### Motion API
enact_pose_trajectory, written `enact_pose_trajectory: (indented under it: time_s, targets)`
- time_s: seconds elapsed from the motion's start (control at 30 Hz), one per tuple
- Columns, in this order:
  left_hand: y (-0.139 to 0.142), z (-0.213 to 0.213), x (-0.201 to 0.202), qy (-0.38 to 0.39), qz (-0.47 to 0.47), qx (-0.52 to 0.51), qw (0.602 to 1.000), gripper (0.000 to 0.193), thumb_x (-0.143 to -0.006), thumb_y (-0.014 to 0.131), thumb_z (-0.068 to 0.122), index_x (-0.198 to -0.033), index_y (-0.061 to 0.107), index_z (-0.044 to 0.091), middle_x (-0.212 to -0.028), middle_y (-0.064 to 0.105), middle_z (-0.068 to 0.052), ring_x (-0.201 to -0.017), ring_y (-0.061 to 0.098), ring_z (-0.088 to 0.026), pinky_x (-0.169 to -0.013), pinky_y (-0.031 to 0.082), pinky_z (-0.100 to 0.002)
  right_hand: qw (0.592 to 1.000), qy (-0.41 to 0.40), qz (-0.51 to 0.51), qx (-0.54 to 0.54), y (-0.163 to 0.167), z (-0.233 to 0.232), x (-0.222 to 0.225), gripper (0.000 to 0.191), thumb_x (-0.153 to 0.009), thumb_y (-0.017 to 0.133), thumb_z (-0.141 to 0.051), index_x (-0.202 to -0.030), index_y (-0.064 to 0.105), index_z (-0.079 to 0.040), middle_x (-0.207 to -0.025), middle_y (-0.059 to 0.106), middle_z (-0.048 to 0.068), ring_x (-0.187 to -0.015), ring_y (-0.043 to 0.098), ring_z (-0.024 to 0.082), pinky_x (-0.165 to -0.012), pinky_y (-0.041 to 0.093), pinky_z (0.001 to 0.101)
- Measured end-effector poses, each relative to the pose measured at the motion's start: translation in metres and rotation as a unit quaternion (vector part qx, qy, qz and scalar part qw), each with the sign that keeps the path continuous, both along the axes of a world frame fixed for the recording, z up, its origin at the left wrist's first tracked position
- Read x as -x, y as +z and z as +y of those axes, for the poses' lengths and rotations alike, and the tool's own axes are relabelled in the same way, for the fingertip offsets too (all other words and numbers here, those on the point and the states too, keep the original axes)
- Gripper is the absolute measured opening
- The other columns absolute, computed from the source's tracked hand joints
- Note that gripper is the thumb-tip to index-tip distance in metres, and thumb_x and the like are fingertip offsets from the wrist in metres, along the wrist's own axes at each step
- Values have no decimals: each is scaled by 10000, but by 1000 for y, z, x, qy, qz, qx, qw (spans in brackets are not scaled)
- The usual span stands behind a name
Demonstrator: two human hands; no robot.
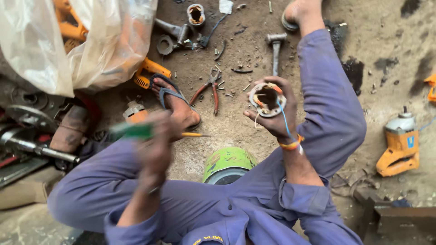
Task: The person sits on the workshop floor and disassembles an electric motor. They pry off the orange plastic fan housing with a screwdriver, hammer the stator, pull copper windings and wires out of the metal housing by hand and with pliers, and reposition the part repeatedly while working.
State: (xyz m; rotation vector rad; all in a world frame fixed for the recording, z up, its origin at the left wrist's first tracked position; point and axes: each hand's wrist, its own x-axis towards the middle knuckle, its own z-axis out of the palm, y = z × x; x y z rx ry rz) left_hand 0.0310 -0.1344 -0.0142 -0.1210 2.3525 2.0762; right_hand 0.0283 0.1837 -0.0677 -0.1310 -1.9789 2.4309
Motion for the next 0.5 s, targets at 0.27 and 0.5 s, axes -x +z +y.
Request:
enact_pose_trajectory:
  time_s: [0.27, 0.5]
  targets:
    - [-19, 99, 20, -142, 30, 184, 972, 346, -986, 711, 174, -1196, 601, -77, -1047, 665, -172, -977, 661, -240, -844, 540, -368, 940, -71, 215, -256, 25, -13, -6, 763, -847, 939, -54, -1384, 397, -84, -1357, 537, 151, -1087, 684, 252, -915, 627, 345]
    - [16, 116, 1, -239, -151, -85, 955, 262, -973, 735, 126, -1186, 682, -16, -1101, 767, -98, -1044, 732, -131, -963, 598, -309, 900, -86, 266, -334, 29, -4, -19, 701, -826, 940, -238, -1364, 499, -152, -1358, 479, 148, -1155, 672, 352, -889, 603, 403]
